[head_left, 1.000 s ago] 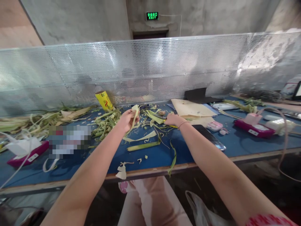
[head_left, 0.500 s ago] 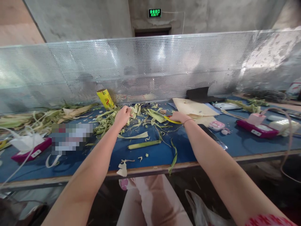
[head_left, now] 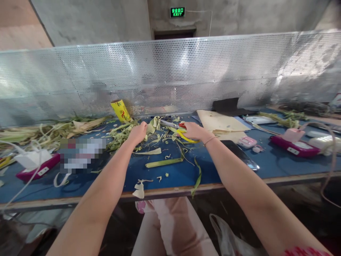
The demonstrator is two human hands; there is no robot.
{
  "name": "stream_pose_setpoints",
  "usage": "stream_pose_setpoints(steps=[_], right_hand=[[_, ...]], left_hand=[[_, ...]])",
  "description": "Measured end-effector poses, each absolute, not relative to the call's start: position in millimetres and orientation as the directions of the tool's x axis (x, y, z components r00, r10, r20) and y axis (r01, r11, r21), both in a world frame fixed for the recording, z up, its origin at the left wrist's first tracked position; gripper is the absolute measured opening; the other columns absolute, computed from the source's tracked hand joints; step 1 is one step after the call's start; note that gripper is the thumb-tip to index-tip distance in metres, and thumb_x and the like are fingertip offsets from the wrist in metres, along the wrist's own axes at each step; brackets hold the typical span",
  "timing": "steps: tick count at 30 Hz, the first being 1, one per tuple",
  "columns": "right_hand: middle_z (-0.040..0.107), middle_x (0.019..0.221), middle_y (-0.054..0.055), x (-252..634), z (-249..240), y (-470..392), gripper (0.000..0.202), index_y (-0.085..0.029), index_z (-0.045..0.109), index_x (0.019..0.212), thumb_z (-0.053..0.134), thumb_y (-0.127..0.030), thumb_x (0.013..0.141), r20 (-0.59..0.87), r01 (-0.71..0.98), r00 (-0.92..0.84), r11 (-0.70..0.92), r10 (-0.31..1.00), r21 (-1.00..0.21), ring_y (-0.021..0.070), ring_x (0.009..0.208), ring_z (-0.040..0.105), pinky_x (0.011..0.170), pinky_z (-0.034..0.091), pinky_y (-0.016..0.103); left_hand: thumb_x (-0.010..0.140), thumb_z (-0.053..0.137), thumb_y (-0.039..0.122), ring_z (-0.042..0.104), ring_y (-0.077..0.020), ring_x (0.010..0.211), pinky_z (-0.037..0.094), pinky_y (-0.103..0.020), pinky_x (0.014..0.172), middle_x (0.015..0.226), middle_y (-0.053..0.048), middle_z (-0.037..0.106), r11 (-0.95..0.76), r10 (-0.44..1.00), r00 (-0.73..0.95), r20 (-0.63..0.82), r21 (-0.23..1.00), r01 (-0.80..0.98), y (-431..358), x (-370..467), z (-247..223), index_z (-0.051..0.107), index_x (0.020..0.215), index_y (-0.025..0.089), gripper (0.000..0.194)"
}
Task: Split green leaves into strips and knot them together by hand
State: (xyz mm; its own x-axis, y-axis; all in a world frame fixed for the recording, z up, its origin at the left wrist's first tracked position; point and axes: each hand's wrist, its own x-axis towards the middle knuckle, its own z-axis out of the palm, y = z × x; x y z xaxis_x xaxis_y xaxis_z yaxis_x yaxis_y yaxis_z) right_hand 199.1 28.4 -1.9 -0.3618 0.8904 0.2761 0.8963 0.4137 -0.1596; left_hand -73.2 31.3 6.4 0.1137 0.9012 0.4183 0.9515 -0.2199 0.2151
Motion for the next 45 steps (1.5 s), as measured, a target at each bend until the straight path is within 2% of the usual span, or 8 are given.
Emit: stream_pose_setpoints(steps=[3, 6, 11, 23, 28, 33, 41, 45], right_hand=[[0.061, 0.103, 0.017, 194.9, -4.9, 24.9, 0.062, -0.012, 0.054, 0.103, 0.053, -0.064, 0.067, 0.275, 0.867, -0.430, 0.478, 0.860, -0.138, 0.0290, 0.098, 0.056, 0.077, 0.042, 0.032], [0.062, 0.099, 0.015, 194.9, -7.1, 25.1, 0.057, -0.015, 0.056, 0.097, 0.050, -0.064, 0.070, 0.284, 0.842, -0.461, 0.515, 0.841, -0.160, 0.0256, 0.090, 0.058, 0.072, 0.042, 0.030], [0.063, 0.088, 0.011, 198.9, -12.1, 31.4, 0.053, -0.018, 0.060, 0.092, 0.052, -0.064, 0.068, 0.265, 0.789, -0.545, 0.594, 0.795, -0.157, 0.0234, 0.085, 0.057, 0.069, 0.042, 0.030], [0.056, 0.065, 0.002, 201.2, -18.0, 35.2, 0.044, -0.020, 0.057, 0.070, 0.052, -0.064, 0.067, 0.156, 0.763, -0.577, 0.598, 0.801, -0.247, 0.0141, 0.057, 0.047, 0.056, 0.033, 0.028], [0.054, 0.064, 0.001, 203.5, -13.1, 34.1, 0.047, -0.020, 0.052, 0.068, 0.050, -0.067, 0.067, 0.054, 0.767, -0.606, 0.601, 0.794, -0.222, 0.0138, 0.058, 0.046, 0.053, 0.030, 0.027], [0.055, 0.066, 0.001, 206.6, -13.0, 37.5, 0.044, -0.019, 0.052, 0.069, 0.050, -0.063, 0.069, 0.029, 0.764, -0.617, 0.607, 0.787, -0.221, 0.0137, 0.060, 0.046, 0.054, 0.029, 0.027], [0.055, 0.065, 0.002, 211.9, -13.7, 41.3, 0.043, -0.018, 0.055, 0.068, 0.051, -0.060, 0.071, 0.041, 0.756, -0.610, 0.596, 0.791, -0.271, 0.0125, 0.060, 0.045, 0.056, 0.029, 0.027], [0.055, 0.065, 0.002, 212.5, -14.3, 41.7, 0.043, -0.018, 0.057, 0.070, 0.051, -0.061, 0.070, 0.044, 0.752, -0.609, 0.594, 0.792, -0.287, 0.0126, 0.060, 0.044, 0.056, 0.029, 0.027]], left_hand=[[0.083, 0.037, 0.028, 0.053, -0.0206, 0.060, 0.031, -0.025, 0.058, 0.059, -0.003, 0.054, -0.224, 0.893, 0.097, 0.440, 0.247, 0.943, 30.6, -73.8, 7.7, 0.049, 0.085, 0.022, 0.013], [0.081, 0.041, 0.026, 0.051, -0.0192, 0.057, 0.030, -0.024, 0.058, 0.056, -0.002, 0.051, -0.260, 0.895, 0.146, 0.422, 0.227, 0.939, 29.2, -73.6, 7.1, 0.050, 0.077, 0.023, 0.010], [0.077, 0.047, 0.025, 0.051, -0.0178, 0.060, 0.030, -0.024, 0.058, 0.059, -0.002, 0.055, -0.345, 0.879, 0.242, 0.411, 0.197, 0.918, 28.8, -72.3, 3.7, 0.053, 0.069, 0.022, 0.010], [0.079, 0.041, 0.025, 0.054, -0.0179, 0.063, 0.032, -0.024, 0.057, 0.067, -0.005, 0.061, -0.331, 0.925, 0.278, 0.258, 0.192, 0.924, 24.3, -65.6, 4.6, 0.053, 0.072, 0.021, 0.015], [0.082, 0.035, 0.029, 0.053, -0.0176, 0.063, 0.032, -0.025, 0.058, 0.069, -0.006, 0.059, -0.356, 0.923, 0.344, 0.171, 0.044, 0.934, 24.9, -67.1, 2.6, 0.052, 0.079, 0.019, 0.020], [0.083, 0.030, 0.029, 0.054, -0.0189, 0.067, 0.034, -0.026, 0.061, 0.074, -0.008, 0.060, -0.372, 0.909, 0.376, 0.178, -0.059, 0.926, 24.0, -64.8, 1.2, 0.052, 0.086, 0.018, 0.025], [0.083, 0.031, 0.026, 0.056, -0.0193, 0.072, 0.036, -0.028, 0.064, 0.079, -0.008, 0.062, -0.424, 0.877, 0.423, 0.227, -0.047, 0.904, 24.2, -64.9, 2.3, 0.052, 0.088, 0.017, 0.023], [0.083, 0.034, 0.028, 0.055, -0.0174, 0.067, 0.036, -0.026, 0.061, 0.075, -0.006, 0.062, -0.407, 0.890, 0.388, 0.238, 0.032, 0.913, 25.0, -62.0, -1.1, 0.053, 0.088, 0.018, 0.022]])
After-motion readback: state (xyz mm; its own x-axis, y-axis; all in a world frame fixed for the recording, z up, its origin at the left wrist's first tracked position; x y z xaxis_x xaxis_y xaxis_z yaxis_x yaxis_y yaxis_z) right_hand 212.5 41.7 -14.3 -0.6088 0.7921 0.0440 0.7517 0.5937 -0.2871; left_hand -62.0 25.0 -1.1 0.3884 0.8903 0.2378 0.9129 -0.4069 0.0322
